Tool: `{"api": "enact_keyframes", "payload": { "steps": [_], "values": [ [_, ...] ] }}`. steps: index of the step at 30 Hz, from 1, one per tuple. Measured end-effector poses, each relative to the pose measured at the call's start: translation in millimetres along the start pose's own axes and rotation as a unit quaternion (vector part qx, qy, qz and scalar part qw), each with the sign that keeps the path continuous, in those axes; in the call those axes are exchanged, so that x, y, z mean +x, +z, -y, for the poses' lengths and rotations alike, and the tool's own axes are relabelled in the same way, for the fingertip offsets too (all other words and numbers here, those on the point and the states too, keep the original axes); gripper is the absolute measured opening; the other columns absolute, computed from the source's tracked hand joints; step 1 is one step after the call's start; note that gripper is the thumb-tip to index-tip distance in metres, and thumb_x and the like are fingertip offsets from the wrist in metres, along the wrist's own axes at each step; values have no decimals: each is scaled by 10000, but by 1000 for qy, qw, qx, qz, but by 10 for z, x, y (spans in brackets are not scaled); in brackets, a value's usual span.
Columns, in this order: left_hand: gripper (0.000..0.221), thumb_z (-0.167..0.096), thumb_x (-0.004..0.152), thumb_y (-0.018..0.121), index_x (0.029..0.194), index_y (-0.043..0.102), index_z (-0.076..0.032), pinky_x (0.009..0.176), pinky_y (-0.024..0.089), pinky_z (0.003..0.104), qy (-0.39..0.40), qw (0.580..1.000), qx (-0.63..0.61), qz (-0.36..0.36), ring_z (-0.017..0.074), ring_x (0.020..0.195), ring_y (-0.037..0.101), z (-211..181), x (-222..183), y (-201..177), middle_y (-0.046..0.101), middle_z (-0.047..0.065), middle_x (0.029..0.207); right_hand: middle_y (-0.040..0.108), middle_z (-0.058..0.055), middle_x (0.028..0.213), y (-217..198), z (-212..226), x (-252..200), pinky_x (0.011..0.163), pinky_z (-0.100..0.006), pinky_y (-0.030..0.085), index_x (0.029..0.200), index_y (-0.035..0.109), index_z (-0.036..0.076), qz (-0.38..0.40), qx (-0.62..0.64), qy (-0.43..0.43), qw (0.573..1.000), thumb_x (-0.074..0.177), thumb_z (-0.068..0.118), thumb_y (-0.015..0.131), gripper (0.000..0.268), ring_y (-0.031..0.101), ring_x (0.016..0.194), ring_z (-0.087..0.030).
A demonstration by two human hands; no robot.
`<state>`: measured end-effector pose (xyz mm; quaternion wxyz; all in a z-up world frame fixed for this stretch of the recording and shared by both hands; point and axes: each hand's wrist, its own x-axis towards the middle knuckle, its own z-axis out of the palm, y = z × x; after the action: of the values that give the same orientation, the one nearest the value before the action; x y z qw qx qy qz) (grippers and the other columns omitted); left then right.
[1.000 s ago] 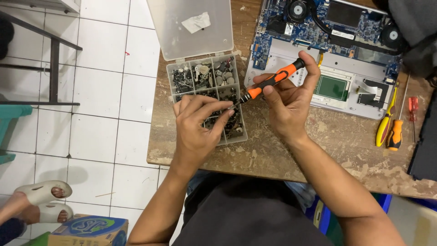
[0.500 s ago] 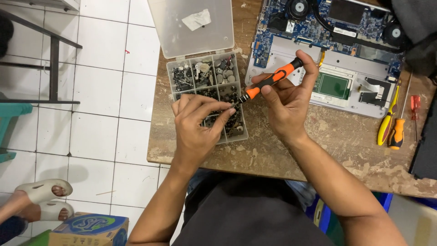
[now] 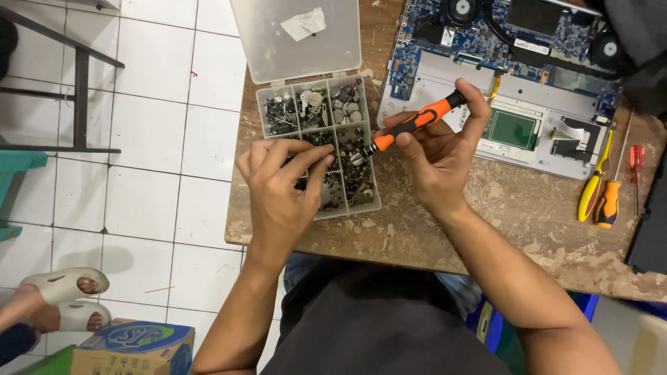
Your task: The person removes screws from a disassembled laptop using an orange-handled screwdriver and places the screws into a compartmentalized plastic organizer box. They alternate between unscrewing parts on the laptop base and sorting the removed screws into the organizer compartments.
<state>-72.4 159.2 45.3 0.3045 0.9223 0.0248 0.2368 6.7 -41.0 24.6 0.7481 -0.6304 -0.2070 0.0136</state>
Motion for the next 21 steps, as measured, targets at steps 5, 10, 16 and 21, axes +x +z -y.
{"api": "enact_keyframes", "payload": {
  "steps": [5, 10, 16, 21],
  "values": [
    [114, -226, 943, 788, 1038, 793, -164, 868, 296, 391, -10, 999, 33, 6, 221, 982, 517, 47, -13, -37, 671, -22, 1034, 689, -322, 1123, 8, -21, -21, 963, -511, 679, 1569, 190, 216, 20, -3, -19, 1000, 1118, 0, 623, 661, 742, 1053, -430],
    [115, -248, 949, 780, 1037, 782, -174, 839, 299, 396, -12, 999, 47, 10, 234, 953, 499, 96, -19, -49, 654, -5, 1054, 682, -344, 1164, -10, -58, -37, 948, -526, 687, 1592, 176, 228, 29, 9, -26, 999, 1118, -17, 625, 698, 738, 1030, -436],
    [173, -266, 925, 804, 1086, 769, -214, 896, 313, 411, -20, 999, 33, 32, 250, 1056, 522, 136, -4, -107, 630, 30, 1118, 664, -360, 1103, 40, -20, -58, 952, -566, 679, 1605, 155, 257, 65, -25, -69, 995, 1124, -53, 583, 714, 723, 1025, -456],
    [220, -218, 955, 786, 1165, 736, -265, 962, 341, 475, 18, 999, 31, 33, 293, 1107, 548, 225, -38, -74, 628, 72, 1214, 662, -358, 1140, 63, 0, -129, 947, -567, 665, 1581, 113, 285, 155, -56, -113, 980, 1086, -70, 556, 753, 744, 964, -449]
  ]
}}
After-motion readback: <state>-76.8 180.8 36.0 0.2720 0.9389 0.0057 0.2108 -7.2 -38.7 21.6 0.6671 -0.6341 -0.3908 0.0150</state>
